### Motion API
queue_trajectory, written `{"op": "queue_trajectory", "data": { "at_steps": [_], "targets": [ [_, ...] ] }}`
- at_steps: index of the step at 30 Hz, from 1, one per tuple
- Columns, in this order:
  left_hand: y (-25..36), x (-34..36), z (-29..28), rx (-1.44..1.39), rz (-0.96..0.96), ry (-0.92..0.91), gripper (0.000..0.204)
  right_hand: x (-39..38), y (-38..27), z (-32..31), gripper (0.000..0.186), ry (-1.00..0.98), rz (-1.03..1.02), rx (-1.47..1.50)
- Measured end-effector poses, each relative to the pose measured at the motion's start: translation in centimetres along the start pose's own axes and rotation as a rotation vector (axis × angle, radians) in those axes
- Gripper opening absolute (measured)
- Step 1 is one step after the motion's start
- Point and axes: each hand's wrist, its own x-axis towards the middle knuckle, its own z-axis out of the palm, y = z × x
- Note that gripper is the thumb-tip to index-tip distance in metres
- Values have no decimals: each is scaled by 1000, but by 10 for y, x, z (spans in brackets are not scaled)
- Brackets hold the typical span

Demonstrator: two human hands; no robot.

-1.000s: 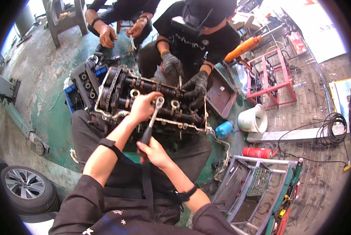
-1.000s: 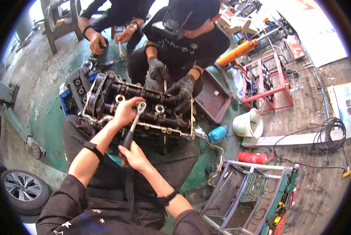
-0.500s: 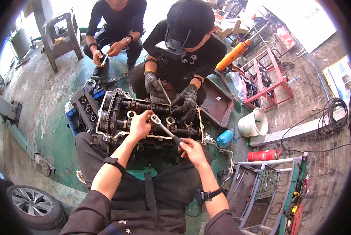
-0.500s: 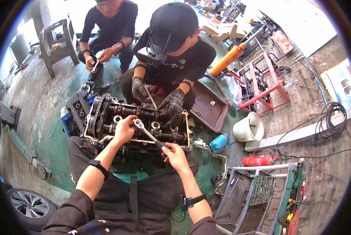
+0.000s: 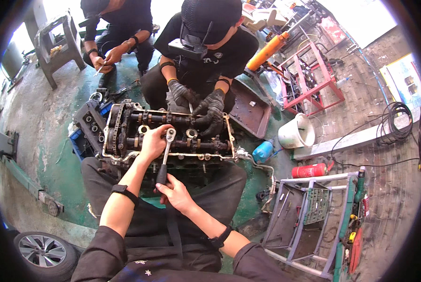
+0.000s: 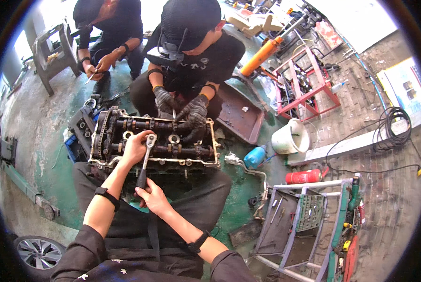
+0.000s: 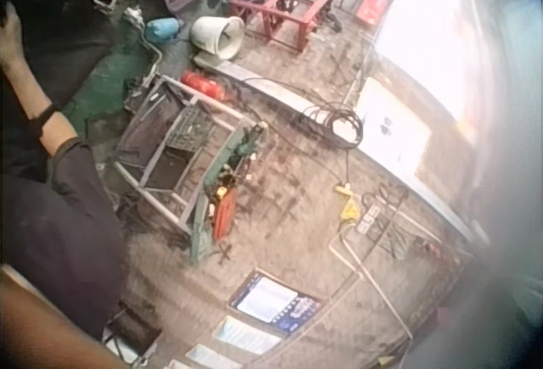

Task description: The person uses a socket wrench to loosen and remove bolts from the cylinder head of an engine block while others assist.

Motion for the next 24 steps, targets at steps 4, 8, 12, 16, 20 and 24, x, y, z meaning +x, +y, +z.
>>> {"op": "queue_trajectory", "data": {
  "at_steps": [4,8,12,16,20,24],
  "targets": [
    [0,0,-2,27,-18,27,31,-17,-21,-42,49,157,-23,-126],
    [-4,4,-5,66,-80,-27,31,-16,-49,-97,39,339,-50,-121],
    [-5,1,-8,64,-103,-44,34,-8,-58,-115,28,448,-96,-140],
    [7,5,-3,93,-62,-65,32,-14,-26,-96,31,369,-63,-84],
    [-7,5,-2,90,-24,-59,33,-15,6,-31,35,197,6,-30],
    [-2,6,-4,2,-61,-68,42,-4,2,8,24,93,-59,31]
  ]
}}
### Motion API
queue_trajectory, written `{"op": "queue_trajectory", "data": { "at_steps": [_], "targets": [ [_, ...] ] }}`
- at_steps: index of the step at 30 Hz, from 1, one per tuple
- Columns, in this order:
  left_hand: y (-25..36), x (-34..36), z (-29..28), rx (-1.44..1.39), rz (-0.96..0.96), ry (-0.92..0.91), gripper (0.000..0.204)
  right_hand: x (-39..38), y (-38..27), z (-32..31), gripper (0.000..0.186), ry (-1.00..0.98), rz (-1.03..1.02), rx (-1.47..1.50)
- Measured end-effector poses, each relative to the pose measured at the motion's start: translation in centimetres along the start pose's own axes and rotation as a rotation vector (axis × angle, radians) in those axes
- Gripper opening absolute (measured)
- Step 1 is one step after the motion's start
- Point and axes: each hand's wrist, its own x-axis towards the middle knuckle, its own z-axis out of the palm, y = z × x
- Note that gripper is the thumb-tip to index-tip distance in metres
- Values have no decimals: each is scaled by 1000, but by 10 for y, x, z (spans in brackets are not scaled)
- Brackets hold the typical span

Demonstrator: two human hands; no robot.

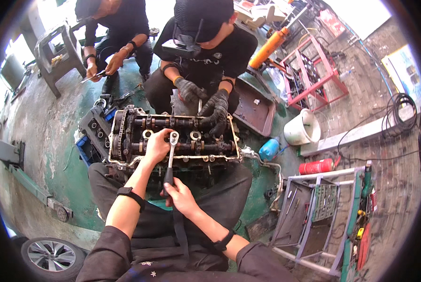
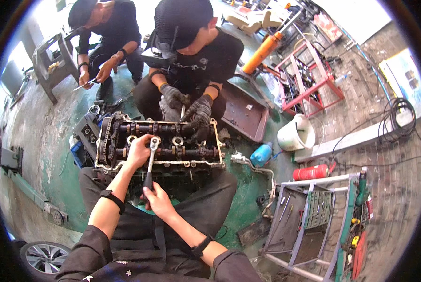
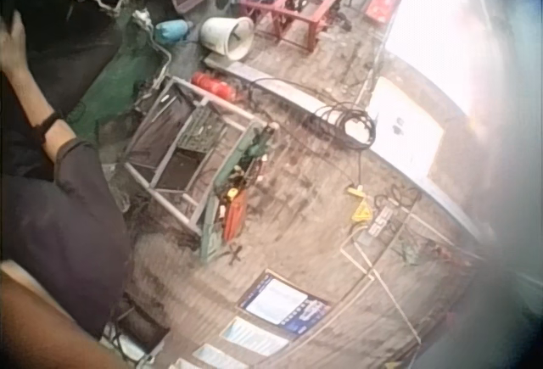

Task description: The person uses a socket wrench to loosen and remove bolts from the cylinder head of an engine block while others assist.

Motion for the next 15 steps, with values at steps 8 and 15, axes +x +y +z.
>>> {"op": "queue_trajectory", "data": {
  "at_steps": [8,15],
  "targets": [
    [2,0,-1,142,3,22,31,-2,-23,-65,39,95,42,-28],
    [-3,-4,1,127,-20,8,30,10,-35,-123,26,357,-27,65]
  ]
}}
